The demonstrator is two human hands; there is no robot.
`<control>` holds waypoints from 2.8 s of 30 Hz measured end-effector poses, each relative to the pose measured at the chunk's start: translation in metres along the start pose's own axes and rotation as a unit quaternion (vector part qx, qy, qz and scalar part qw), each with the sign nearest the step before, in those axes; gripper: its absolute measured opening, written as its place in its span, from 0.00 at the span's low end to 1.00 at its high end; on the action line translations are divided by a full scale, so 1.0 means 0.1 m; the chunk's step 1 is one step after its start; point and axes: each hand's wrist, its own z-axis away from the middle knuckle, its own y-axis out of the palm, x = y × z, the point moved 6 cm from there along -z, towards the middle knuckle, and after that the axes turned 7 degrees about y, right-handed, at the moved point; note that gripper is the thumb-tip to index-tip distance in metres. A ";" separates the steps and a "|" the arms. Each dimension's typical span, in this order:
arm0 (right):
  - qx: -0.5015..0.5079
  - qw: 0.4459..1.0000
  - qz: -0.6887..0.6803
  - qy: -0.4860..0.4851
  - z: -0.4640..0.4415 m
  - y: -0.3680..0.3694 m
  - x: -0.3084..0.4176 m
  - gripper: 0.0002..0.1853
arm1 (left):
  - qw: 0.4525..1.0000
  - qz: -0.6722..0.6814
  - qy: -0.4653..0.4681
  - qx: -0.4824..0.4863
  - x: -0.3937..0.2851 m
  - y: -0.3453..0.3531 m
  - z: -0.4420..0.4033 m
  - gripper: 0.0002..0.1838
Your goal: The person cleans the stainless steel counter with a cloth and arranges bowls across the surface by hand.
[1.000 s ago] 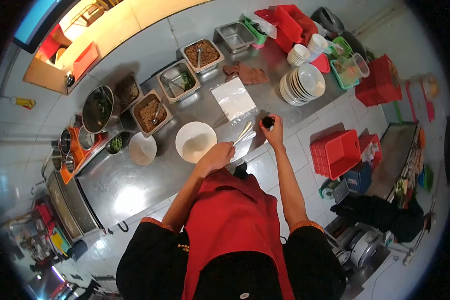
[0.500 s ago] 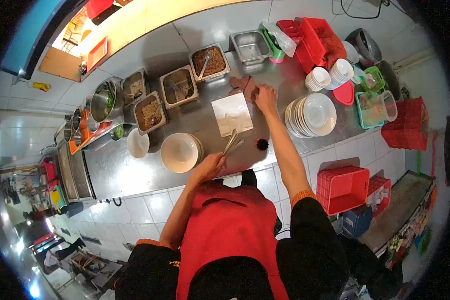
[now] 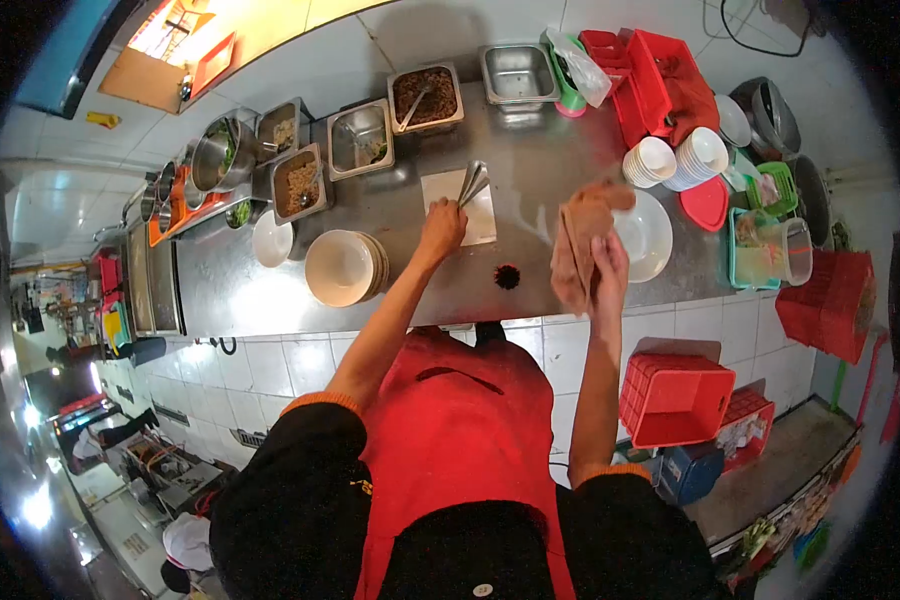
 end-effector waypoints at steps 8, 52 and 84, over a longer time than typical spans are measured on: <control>0.085 0.986 -0.034 0.142 0.84 0.05 -0.43 0.23 | 0.997 -0.067 -0.002 -0.040 -0.19 -0.14 -0.10 0.15; 0.554 0.633 0.441 0.313 3.85 4.79 -3.64 0.14 | 0.812 0.315 -0.314 -0.378 1.13 -3.52 6.10 0.25; 0.729 0.429 0.466 0.260 2.75 6.27 -4.32 0.25 | 0.927 0.288 -0.228 -0.069 3.29 -4.86 5.35 0.27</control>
